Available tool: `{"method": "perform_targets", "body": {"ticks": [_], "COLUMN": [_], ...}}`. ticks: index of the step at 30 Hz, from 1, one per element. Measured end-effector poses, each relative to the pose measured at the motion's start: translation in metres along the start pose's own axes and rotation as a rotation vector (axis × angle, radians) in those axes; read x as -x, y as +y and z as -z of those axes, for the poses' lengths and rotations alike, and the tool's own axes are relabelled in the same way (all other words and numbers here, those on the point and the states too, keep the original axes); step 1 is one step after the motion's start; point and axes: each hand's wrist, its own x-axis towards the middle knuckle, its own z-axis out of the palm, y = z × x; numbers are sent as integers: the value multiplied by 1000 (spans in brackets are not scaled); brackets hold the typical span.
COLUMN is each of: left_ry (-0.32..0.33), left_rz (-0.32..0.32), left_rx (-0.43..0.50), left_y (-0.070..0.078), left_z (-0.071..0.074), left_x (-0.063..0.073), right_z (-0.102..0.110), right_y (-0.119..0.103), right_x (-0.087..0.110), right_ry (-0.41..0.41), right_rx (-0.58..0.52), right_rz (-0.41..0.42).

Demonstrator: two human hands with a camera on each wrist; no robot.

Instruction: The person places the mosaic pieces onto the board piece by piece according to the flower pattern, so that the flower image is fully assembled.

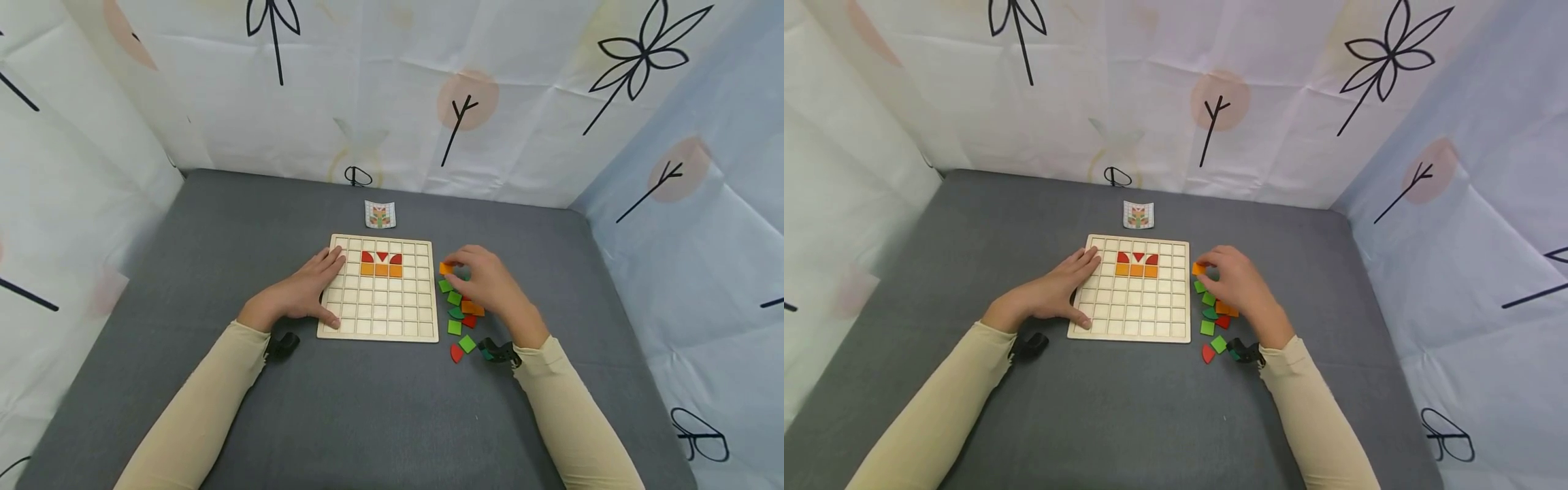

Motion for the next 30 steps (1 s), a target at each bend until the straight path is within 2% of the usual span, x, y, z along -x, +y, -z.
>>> {"method": "perform_targets", "body": {"ticks": [11,20,30], "left_ry": [13,15,10], "left_rz": [-3,-16,-14], "left_rx": [3,5,-3], "left_y": [-3,-2,-1], "left_z": [-2,-2,0], "left_x": [5,4,1], "right_z": [-11,-17,-24], "right_y": [-18,-32,-39], "right_x": [-18,-25,-33], "right_ry": [4,-39,-25], "right_rx": [10,7,18], "right_rz": [112,114,156]}}
